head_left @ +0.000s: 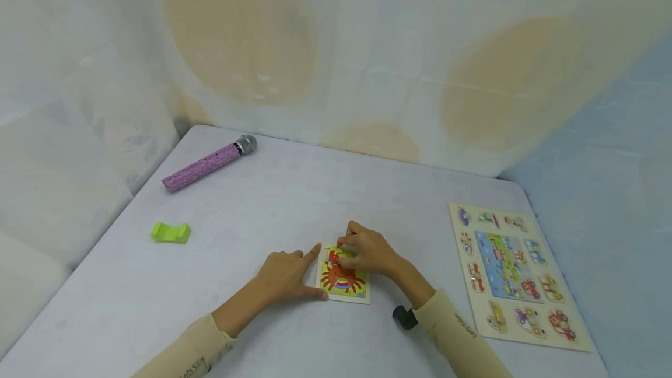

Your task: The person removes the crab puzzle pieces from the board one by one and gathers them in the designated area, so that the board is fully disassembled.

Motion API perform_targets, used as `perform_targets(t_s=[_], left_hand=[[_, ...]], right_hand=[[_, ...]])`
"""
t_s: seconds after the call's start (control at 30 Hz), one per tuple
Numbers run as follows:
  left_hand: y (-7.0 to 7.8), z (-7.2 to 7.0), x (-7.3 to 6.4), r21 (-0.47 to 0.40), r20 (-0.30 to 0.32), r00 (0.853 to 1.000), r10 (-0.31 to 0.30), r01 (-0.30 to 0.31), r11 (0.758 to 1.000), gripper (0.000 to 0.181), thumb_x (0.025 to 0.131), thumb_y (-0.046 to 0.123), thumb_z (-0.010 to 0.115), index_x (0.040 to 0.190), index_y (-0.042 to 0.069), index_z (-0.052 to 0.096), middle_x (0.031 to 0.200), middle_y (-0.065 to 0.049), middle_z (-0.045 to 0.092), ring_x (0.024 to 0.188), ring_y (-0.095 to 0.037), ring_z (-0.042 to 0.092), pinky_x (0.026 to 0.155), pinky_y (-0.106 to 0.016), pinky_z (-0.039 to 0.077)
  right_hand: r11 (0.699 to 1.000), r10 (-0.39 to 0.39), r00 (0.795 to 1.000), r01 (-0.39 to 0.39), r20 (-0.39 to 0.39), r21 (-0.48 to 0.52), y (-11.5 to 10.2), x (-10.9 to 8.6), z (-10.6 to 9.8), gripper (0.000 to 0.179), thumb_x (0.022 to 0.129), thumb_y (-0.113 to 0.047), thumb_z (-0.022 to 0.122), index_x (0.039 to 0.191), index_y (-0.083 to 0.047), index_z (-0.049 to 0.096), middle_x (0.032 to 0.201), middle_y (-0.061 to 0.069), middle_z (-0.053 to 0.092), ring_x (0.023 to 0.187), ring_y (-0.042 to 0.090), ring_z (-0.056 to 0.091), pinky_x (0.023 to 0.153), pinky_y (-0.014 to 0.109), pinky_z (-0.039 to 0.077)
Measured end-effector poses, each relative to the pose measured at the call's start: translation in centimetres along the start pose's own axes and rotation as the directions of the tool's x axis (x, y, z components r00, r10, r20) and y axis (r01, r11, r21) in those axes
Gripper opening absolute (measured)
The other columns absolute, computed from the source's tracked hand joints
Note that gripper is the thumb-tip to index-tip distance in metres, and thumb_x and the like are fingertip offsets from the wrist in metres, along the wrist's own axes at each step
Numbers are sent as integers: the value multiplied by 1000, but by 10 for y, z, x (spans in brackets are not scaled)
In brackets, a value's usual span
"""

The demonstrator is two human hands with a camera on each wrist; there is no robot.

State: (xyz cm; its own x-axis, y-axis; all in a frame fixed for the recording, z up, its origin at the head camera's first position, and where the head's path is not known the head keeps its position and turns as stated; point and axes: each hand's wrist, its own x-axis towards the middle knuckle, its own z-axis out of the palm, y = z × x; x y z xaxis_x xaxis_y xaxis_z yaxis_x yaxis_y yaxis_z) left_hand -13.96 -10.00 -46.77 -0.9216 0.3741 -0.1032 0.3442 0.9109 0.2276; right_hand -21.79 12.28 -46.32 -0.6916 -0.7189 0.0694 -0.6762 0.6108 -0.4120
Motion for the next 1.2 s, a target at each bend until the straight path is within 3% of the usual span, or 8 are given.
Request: perform_targets(t_s=[0.27,0.73,1.0,1.2], left_hand=[[0,-1,-1,-31,21,999,-26,27,999,101,70,74,71,149,18,46,88,-5,65,59,-14,44,58,-30,37],[-1,3,0,-52,37,999,-40,42,998,103,70,75,71,151,19,43,99,-9,68,62,-16,45,59,-30,37],[-1,4,0,-43,32,999,-42,44,998,102,70,76,70,151,21,43,100,-8,68,61,-16,44,59,-30,37],[-1,4,0,-57,27,999,-34,36,998,101,70,75,71,151,21,43,96,-7,67,60,-16,43,59,-30,36]], right_hand=[[998,69,995,-69,-78,9,13,-16,-11,26,76,-30,85,96,-16,77,86,1,44,75,10,40,62,19,34],[976,194,968,-207,-161,-69,58,-51,-26,25,70,-28,84,93,-17,79,81,-1,40,67,8,34,56,21,28],[966,231,962,-244,-147,-82,72,-58,-29,27,72,-29,83,97,-17,80,80,-1,41,68,9,36,56,22,28],[962,253,954,-265,-160,-60,68,-61,-30,42,72,-36,86,109,-17,77,78,1,43,65,9,34,56,23,28]])
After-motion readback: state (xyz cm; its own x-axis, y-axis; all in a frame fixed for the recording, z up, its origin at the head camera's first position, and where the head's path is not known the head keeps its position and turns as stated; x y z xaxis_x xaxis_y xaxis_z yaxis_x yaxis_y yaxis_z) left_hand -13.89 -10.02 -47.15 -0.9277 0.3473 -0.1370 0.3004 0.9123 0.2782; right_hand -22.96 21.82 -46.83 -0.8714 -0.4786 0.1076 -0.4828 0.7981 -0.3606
